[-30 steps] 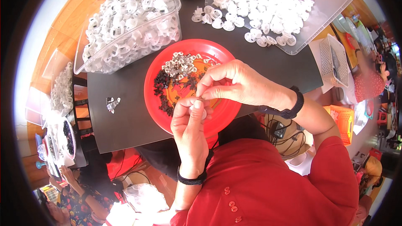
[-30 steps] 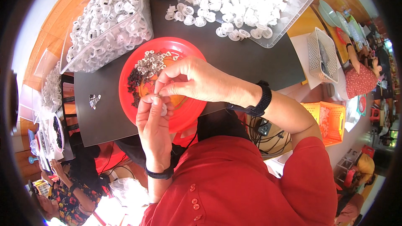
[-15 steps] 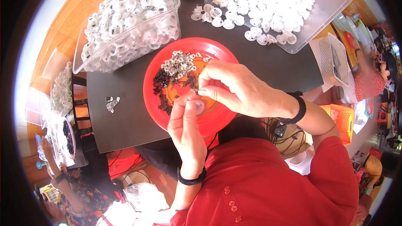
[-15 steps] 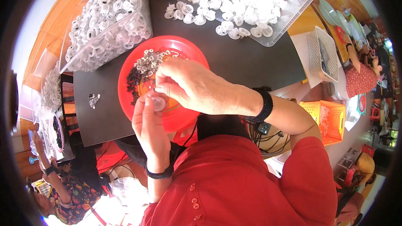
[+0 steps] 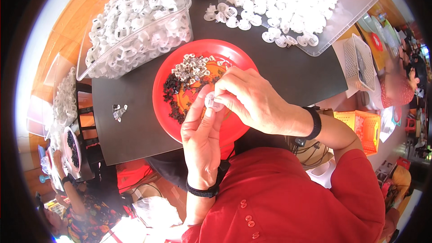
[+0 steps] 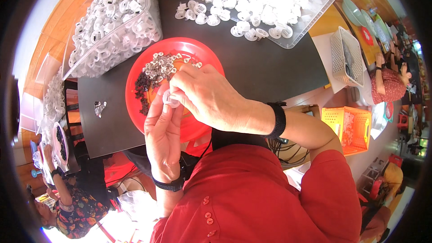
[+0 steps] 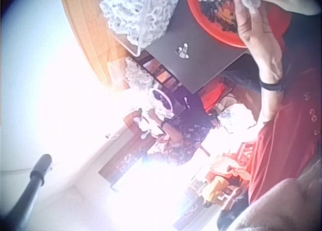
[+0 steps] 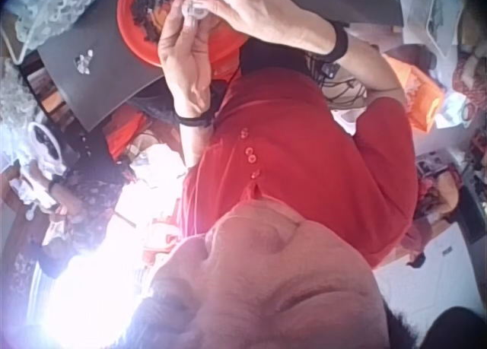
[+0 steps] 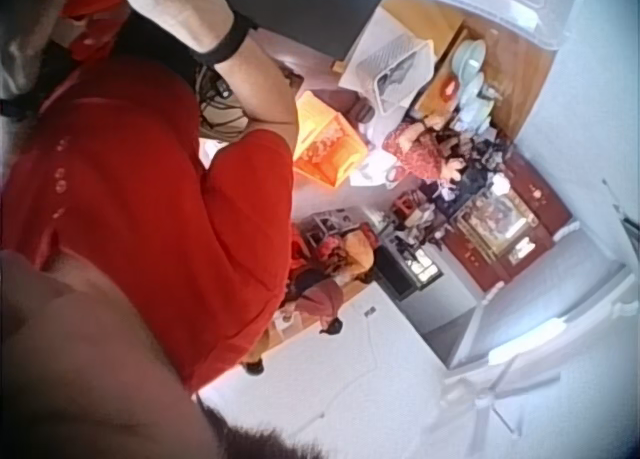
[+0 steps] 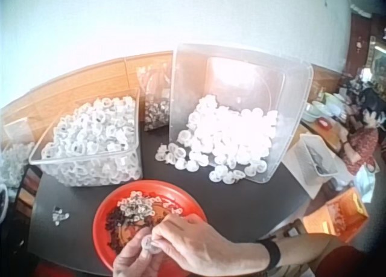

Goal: Assembling small plastic and metal components at a workbench.

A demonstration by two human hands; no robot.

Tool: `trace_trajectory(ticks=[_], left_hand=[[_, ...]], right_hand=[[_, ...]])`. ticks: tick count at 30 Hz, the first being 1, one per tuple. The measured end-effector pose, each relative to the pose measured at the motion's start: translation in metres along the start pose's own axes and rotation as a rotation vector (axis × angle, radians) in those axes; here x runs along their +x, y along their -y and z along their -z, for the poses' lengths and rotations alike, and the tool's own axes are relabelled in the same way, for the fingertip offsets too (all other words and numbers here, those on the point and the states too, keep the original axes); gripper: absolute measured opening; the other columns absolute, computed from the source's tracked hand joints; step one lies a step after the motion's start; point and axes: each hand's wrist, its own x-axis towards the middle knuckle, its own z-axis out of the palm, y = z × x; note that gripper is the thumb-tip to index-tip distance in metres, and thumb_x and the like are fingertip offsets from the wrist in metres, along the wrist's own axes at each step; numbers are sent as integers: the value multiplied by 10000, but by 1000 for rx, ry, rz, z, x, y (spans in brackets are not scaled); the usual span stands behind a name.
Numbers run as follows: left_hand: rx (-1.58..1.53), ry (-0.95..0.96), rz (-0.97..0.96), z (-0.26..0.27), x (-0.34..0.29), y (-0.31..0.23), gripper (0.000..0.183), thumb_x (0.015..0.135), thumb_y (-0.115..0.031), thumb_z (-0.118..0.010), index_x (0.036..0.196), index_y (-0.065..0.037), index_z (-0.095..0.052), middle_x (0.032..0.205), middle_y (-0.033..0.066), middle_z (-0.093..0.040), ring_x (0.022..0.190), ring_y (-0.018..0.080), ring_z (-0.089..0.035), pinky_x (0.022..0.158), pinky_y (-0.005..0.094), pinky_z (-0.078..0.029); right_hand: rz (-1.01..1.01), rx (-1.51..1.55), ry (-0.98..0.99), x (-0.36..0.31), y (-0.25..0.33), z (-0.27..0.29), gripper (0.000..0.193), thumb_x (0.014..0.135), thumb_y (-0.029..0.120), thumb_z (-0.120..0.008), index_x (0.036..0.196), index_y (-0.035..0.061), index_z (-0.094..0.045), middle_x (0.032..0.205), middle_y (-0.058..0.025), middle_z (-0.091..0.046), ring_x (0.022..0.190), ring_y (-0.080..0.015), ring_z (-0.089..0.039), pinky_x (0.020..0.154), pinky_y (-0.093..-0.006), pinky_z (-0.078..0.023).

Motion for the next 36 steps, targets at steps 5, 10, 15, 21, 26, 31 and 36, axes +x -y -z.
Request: trace_trajectory(ticks=[5,10,15,21,26,31,36], left_hand=[[33,-18,-9,-1,0,1,435,947,18,-519,1374,23,-439,1271,136,-572,1152,204,-576,1042,377,-453],[37,-19,-59,-2,-1,3,434,949,11,-524,1376,6,-449,1279,117,-573,1165,186,-563,1032,352,-450],[47,-23,-77,0,-2,8,423,955,-4,-523,1373,0,-456,1283,111,-572,1169,178,-559,1034,348,-448],[49,22,-107,1,-1,10,408,969,-33,-514,1372,-2,-458,1321,111,-545,1199,181,-540,1061,346,-428],[55,55,-118,2,-1,12,407,981,-42,-490,1384,-3,-441,1366,109,-513,1235,197,-518,1092,349,-403],[55,-4,-151,-7,0,15,389,1002,-97,-467,1377,4,-445,1347,136,-518,1247,218,-510,1090,372,-408],[56,-14,-110,-5,-2,13,373,993,-101,-485,1351,3,-473,1280,144,-561,1195,234,-551,1053,398,-447]], right_hand=[[44,-61,21,-3,5,0,52,896,79,-594,931,87,-557,858,-30,-567,816,-227,-578,768,-352,-429],[125,-197,26,-5,5,-2,93,872,68,-612,961,92,-598,866,-7,-579,814,-191,-589,791,-335,-427],[159,-245,38,-3,8,2,134,855,69,-629,986,97,-623,883,-3,-596,826,-170,-596,808,-323,-424],[105,-63,-13,-4,5,2,135,857,20,-620,986,59,-621,887,-24,-610,788,-191,-613,746,-330,-463],[-144,232,-143,-4,7,1,82,885,-7,-608,966,3,-605,872,-66,-631,729,-166,-639,635,-289,-499],[-261,563,-156,-4,8,-3,60,881,35,-621,883,-24,-611,826,-130,-669,756,-234,-666,677,-315,-512],[-287,507,-153,-4,13,-3,59,879,37,-624,879,-22,-620,823,-127,-675,753,-217,-670,672,-308,-514]])
